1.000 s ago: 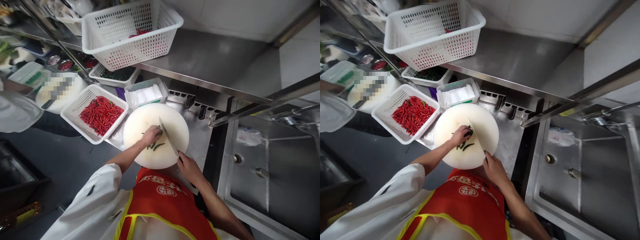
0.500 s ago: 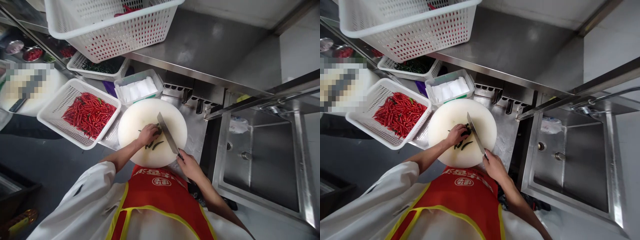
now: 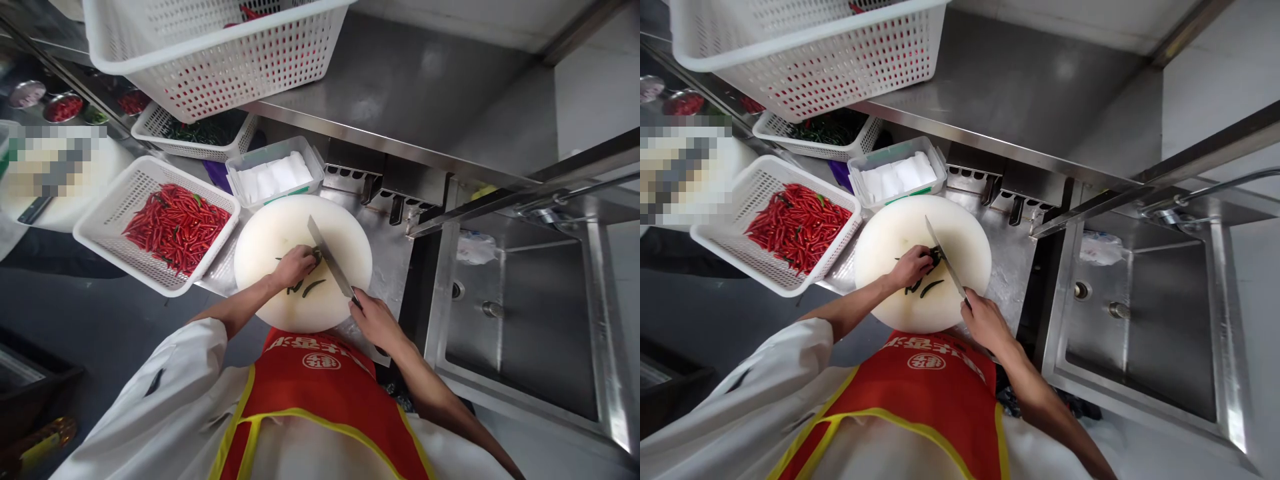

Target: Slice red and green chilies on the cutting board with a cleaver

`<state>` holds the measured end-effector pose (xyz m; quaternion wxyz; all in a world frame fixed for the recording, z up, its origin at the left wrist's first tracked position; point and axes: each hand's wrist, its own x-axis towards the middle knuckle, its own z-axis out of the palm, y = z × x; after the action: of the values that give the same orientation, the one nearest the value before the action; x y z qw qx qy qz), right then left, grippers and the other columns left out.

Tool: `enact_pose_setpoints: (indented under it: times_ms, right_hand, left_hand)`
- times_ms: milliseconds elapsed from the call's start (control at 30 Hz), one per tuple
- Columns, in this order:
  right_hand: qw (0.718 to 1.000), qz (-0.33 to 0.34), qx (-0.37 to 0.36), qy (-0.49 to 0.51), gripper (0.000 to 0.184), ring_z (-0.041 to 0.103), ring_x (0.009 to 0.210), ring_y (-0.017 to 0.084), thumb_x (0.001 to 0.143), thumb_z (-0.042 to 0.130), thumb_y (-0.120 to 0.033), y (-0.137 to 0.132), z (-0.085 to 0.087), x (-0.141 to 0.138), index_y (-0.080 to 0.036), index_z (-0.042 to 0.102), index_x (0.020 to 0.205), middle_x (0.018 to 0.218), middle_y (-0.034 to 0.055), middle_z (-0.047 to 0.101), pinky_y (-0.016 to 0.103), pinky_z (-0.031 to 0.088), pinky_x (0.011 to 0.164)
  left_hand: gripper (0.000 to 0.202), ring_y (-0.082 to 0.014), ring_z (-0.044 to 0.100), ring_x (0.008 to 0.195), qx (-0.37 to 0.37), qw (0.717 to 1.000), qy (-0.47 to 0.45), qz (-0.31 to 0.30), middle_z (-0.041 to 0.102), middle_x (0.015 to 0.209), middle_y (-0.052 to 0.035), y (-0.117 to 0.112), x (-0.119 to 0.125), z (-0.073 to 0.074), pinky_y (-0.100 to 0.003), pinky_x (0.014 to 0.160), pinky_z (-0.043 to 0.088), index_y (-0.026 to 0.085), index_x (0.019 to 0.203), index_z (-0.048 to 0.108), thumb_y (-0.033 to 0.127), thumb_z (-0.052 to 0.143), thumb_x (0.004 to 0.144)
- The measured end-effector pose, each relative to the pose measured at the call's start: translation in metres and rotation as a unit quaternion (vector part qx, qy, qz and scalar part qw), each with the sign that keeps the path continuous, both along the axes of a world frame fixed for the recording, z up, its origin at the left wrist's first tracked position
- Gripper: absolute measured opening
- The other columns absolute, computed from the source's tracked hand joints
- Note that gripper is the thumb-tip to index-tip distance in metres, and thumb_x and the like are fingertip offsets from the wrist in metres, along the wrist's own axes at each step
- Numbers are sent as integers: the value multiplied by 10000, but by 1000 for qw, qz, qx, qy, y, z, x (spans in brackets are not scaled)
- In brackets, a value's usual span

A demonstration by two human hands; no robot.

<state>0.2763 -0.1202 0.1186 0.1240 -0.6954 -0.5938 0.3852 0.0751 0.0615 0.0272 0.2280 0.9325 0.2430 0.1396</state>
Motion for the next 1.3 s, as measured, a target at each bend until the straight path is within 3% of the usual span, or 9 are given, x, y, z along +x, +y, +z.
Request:
enact_pose_setpoints:
  times_ms: [67, 200, 433, 767, 933, 1133, 1200, 1300]
  right_hand:
    - [1000, -7, 5, 4, 355, 679, 890, 262, 967, 350, -312, -2, -2, 2, -169, 541, 1231, 965, 97, 716, 309, 435, 740]
    - [1000, -15, 3, -7, 381, 681, 772, 253, 968, 345, -350, -5, -9, 6, -169, 543, 1239, 869, 79, 718, 302, 429, 673]
    - [1000, -3, -16, 4, 394, 667, 946, 276, 957, 337, -331, -3, -8, 3, -176, 525, 1267, 1027, 103, 709, 316, 428, 752]
    - [999, -35, -15, 39, 335, 646, 748, 228, 959, 360, -332, -1, 6, 7, -187, 558, 1187, 824, 53, 689, 292, 399, 681]
    - [1000, -8, -20, 23, 297, 653, 844, 247, 955, 356, -292, 5, 8, 1, -185, 543, 1159, 900, 77, 695, 298, 382, 701]
    - [996, 30, -84, -24, 192, 635, 721, 227, 967, 364, -292, -4, 32, 18, -215, 534, 924, 753, 55, 668, 294, 314, 617]
    - [994, 42, -90, -37, 193, 624, 690, 222, 970, 367, -292, 2, 29, 18, -217, 528, 897, 709, 48, 653, 297, 295, 605]
    - [995, 44, -60, -63, 199, 634, 734, 239, 971, 355, -264, 22, 7, 7, -189, 540, 977, 762, 77, 674, 300, 299, 625]
  left_hand:
    - [217, -219, 538, 995, -4, 1000, 7, -3, 576, 1087, -100, -3, 1, 3, -354, 879, 489, 176, 907, 686, 260, 489, 943]
    - [290, -258, 513, 1071, 7, 1000, 24, -15, 539, 1183, -125, -4, 1, 2, -394, 936, 476, 169, 994, 682, 419, 649, 851]
    - [194, -247, 528, 1077, -10, 1000, 24, 9, 525, 1210, -120, 4, -6, -5, -379, 902, 511, 179, 1053, 644, 279, 577, 901]
    - [164, -237, 553, 1065, -29, 999, -30, -9, 587, 1160, -119, 9, -6, -12, -398, 918, 524, 163, 1047, 613, 240, 525, 933]
    - [152, -233, 565, 1046, -21, 999, -37, -1, 603, 1145, -123, 7, -5, -10, -394, 898, 532, 158, 1024, 614, 238, 519, 937]
    - [156, -227, 570, 1067, -29, 999, -36, 13, 622, 1146, -110, 4, -3, -5, -389, 905, 535, 162, 1017, 620, 238, 503, 949]
    - [158, -225, 571, 1078, -29, 999, -35, 16, 625, 1152, -107, 4, -3, -5, -385, 905, 536, 167, 1019, 623, 235, 497, 952]
    - [161, -221, 575, 1086, -30, 999, -38, 14, 629, 1152, -103, 4, -3, -7, -382, 912, 536, 167, 1020, 623, 228, 490, 954]
